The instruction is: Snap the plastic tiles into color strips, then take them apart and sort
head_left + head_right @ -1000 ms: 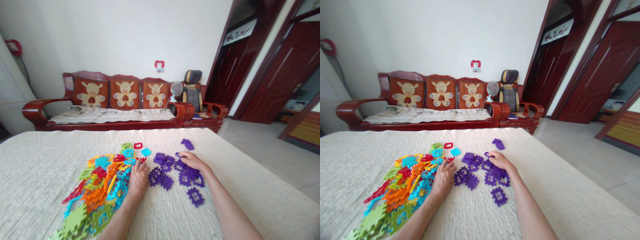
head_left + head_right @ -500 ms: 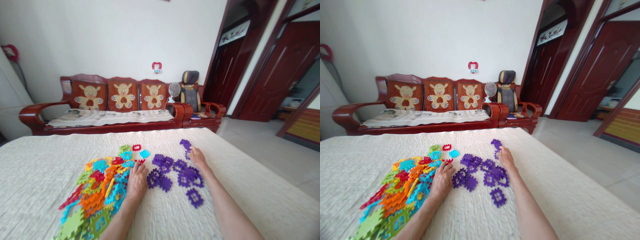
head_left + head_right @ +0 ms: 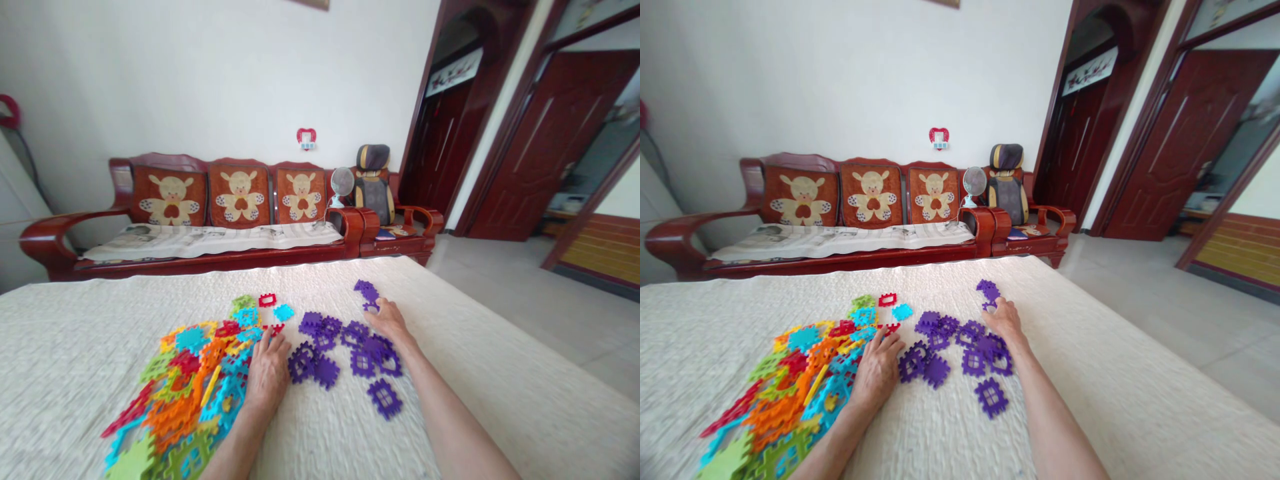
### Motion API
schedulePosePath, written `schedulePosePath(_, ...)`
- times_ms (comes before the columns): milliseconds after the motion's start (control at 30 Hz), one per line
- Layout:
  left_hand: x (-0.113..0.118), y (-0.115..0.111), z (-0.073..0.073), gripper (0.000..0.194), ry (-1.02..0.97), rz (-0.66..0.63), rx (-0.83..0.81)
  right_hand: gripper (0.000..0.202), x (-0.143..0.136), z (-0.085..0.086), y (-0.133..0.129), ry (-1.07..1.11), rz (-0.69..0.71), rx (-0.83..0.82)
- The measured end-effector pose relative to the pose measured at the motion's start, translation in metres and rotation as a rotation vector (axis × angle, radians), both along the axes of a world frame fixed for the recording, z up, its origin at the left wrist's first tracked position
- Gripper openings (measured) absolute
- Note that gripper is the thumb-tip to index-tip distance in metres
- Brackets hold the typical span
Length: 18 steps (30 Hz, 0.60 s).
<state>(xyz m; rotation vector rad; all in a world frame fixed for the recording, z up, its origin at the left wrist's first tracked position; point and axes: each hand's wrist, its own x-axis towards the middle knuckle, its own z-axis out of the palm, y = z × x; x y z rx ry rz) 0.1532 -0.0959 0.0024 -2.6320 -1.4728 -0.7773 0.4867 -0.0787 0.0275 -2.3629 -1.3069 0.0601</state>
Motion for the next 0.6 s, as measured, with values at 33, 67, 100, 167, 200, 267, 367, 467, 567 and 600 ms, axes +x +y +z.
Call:
schedulePosePath(33, 0.000, 0.000, -0.001, 0.037, 0.003, 0.003, -0.002, 0.058, 0.002, -0.002, 0.002, -0.010, 0.004, 0.056)
schedulePosePath(67, 0.000, 0.001, -0.001, 0.038, 0.007, 0.004, -0.007, 0.057, 0.005, -0.003, 0.004, -0.029, 0.007, 0.117)
schedulePosePath(100, 0.000, 0.001, -0.002, 0.038, 0.011, 0.004, -0.012, 0.055, 0.007, -0.005, 0.006, -0.052, 0.008, 0.174)
schedulePosePath(167, 0.000, 0.001, -0.001, 0.039, 0.020, 0.000, -0.020, 0.050, 0.011, -0.007, 0.010, -0.091, 0.015, 0.245)
schedulePosePath(200, 0.000, 0.001, -0.001, 0.039, 0.023, 0.000, -0.020, 0.048, 0.012, -0.009, 0.011, -0.099, 0.016, 0.261)
schedulePosePath(267, -0.001, 0.001, -0.001, 0.040, 0.027, 0.000, -0.015, 0.044, 0.014, -0.012, 0.014, -0.103, 0.018, 0.267)
schedulePosePath(367, -0.001, 0.002, -0.001, 0.040, 0.029, -0.001, -0.010, 0.043, 0.016, -0.017, 0.015, -0.106, 0.007, 0.268)
schedulePosePath(467, -0.001, 0.002, -0.002, 0.040, 0.028, -0.003, -0.010, 0.042, 0.016, -0.020, 0.016, -0.112, -0.003, 0.270)
schedulePosePath(567, -0.001, 0.001, -0.002, 0.040, 0.029, -0.005, -0.004, 0.043, 0.016, -0.021, 0.017, -0.116, -0.013, 0.250)
schedulePosePath(600, 0.000, 0.001, -0.002, 0.040, 0.028, -0.006, 0.000, 0.043, 0.016, -0.021, 0.017, -0.119, -0.013, 0.243)
